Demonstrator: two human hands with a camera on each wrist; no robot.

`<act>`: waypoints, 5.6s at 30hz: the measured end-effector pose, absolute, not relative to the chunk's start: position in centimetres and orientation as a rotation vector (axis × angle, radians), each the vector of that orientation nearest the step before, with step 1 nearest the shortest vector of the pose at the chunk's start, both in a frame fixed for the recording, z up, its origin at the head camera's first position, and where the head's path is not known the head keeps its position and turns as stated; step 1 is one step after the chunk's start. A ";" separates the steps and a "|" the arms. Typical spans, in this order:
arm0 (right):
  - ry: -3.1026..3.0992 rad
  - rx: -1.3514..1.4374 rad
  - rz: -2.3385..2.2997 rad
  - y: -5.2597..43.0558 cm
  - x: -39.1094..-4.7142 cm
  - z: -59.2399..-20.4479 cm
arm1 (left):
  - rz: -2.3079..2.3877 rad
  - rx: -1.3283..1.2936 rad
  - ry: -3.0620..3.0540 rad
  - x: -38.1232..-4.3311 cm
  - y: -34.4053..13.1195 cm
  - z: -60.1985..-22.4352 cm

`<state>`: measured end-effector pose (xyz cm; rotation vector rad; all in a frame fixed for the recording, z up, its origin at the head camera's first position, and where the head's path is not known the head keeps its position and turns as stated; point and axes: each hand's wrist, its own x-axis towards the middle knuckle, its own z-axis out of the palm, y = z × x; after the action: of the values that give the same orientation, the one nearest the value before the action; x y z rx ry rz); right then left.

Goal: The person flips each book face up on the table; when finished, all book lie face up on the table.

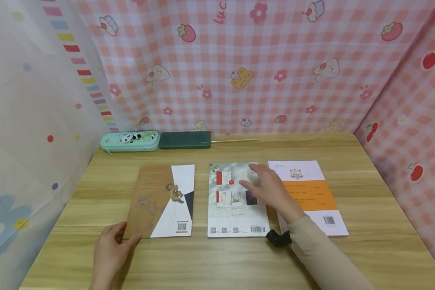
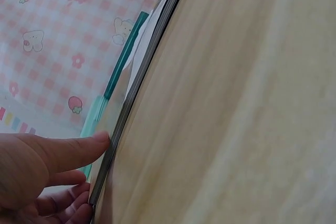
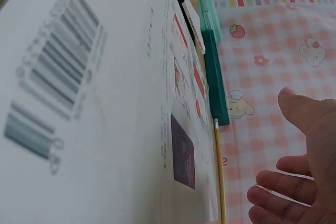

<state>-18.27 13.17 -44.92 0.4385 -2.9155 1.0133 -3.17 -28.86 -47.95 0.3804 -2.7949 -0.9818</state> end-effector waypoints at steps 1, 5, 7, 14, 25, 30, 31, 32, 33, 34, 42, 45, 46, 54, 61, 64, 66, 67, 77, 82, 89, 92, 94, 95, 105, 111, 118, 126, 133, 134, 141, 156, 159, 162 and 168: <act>-2.912 0.450 1.014 13.0 -18.4 -45.0 | -0.982 0.381 -2.792 -3.2 -28.9 -48.0; -2.888 0.498 1.007 12.6 -18.8 -45.2 | -0.963 0.375 -2.768 -3.2 -29.0 -48.0; -2.878 0.516 1.013 12.4 -19.1 -45.2 | -0.959 0.369 -2.757 -3.2 -29.0 -48.1; -2.866 0.554 1.050 11.4 -19.8 -45.2 | -1.009 0.388 -2.761 -3.2 -29.3 -48.2; -2.889 0.579 1.070 9.9 -20.4 -45.2 | -1.047 0.357 -2.795 -3.2 -29.6 -48.0; -2.897 0.581 1.087 9.4 -20.7 -45.2 | -1.032 0.348 -2.768 -3.1 -29.7 -48.2; -2.900 0.581 1.089 9.3 -20.7 -45.2 | -1.026 0.346 -2.763 -3.1 -29.8 -48.2; -2.897 0.584 1.092 9.2 -20.8 -45.2 | -1.023 0.341 -2.761 -3.1 -29.8 -48.2; -2.891 0.591 1.095 9.1 -20.9 -45.2 | -1.022 0.335 -2.762 -3.1 -29.8 -48.2; -2.884 0.603 1.094 9.0 -21.0 -45.2 | -1.019 0.331 -2.763 -3.1 -29.9 -48.3; -2.857 0.674 1.120 7.9 -21.8 -45.4 | -1.064 0.354 -2.792 -3.2 -30.0 -48.1; -2.859 0.681 1.141 7.2 -21.9 -45.5 | -1.073 0.363 -2.809 -3.2 -30.0 -48.0; -2.853 0.693 1.145 7.0 -22.0 -45.6 | -1.072 0.363 -2.808 -3.2 -30.0 -48.1; -2.856 0.731 1.210 6.0 -22.6 -46.0 | -1.060 0.388 -2.765 -3.4 -29.8 -48.2; -2.864 0.791 1.213 5.4 -23.3 -46.2 | -1.075 0.387 -2.803 -3.5 -29.8 -48.1; -2.869 0.796 1.212 5.2 -23.5 -46.3 | -1.081 0.395 -2.828 -3.6 -29.9 -48.0; -2.873 0.799 1.227 5.1 -23.7 -46.3 | -1.076 0.396 -2.848 -3.6 -29.9 -47.9; -2.878 0.802 1.230 5.0 -23.8 -46.4 | -1.073 0.394 -2.855 -3.6 -29.9 -47.8; -2.924 0.850 1.278 3.8 -24.7 -46.8 | -1.134 0.385 -2.927 -3.9 -30.3 -47.4; -2.896 0.893 1.276 3.2 -25.1 -47.3 | -1.180 0.410 -2.936 -4.0 -30.3 -47.2; -2.902 0.919 1.223 2.4 -25.6 -47.7 | -1.164 0.383 -2.934 -4.2 -30.1 -47.1; -2.903 0.936 1.196 2.0 -25.8 -47.8 | -1.155 0.378 -2.933 -4.2 -30.1 -47.0; -2.896 0.958 1.187 1.8 -26.1 -47.8 | -1.155 0.381 -2.936 -4.3 -30.1 -47.0; -2.897 0.967 1.188 1.7 -26.2 -47.8 | -1.155 0.380 -2.935 -4.3 -30.1 -47.0; -2.929 1.024 1.197 0.4 -26.8 -47.6 | -1.142 0.352 -2.941 -4.3 -30.4 -47.4; -2.910 1.088 1.151 -0.1 -27.1 -48.0 | -1.096 0.289 -2.923 -4.3 -30.5 -47.5; -2.961 1.065 1.207 -0.3 -27.1 -48.0 | -1.109 0.271 -2.896 -4.3 -30.5 -47.7; -2.942 0.884 1.450 -0.5 -27.2 -47.7 | -1.137 0.301 -2.903 -4.5 -30.6 -47.7; -2.837 0.918 1.475 -0.7 -27.4 -48.0 | -1.164 0.320 -2.922 -4.3 -30.7 -47.5; -2.819 0.943 1.462 -0.7 -27.4 -48.1 | -1.165 0.321 -2.924 -4.3 -30.7 -47.6; -2.805 1.026 1.306 -0.5 -27.5 -48.2 | -1.179 0.299 -2.918 -4.5 -30.8 -47.8; -2.806 1.011 1.466 0.6 -27.6 -46.9 | -1.145 0.190 -2.745 -4.2 -30.5 -48.6; -2.804 0.987 1.514 0.8 -27.6 -46.6 | -1.215 0.203 -2.639 -4.2 -30.3 -48.8; -2.751 0.994 1.551 1.0 -27.6 -46.1 | -1.331 0.264 -2.523 -4.1 -29.9 -48.5; -2.603 1.007 1.657 1.0 -27.8 -45.1 | -1.481 0.324 -2.299 -4.0 -29.4 -47.6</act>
<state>-27.76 1.04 -45.11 1.0066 -2.6033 1.6570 -4.04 -29.44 -47.59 0.3243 -2.2989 -1.4806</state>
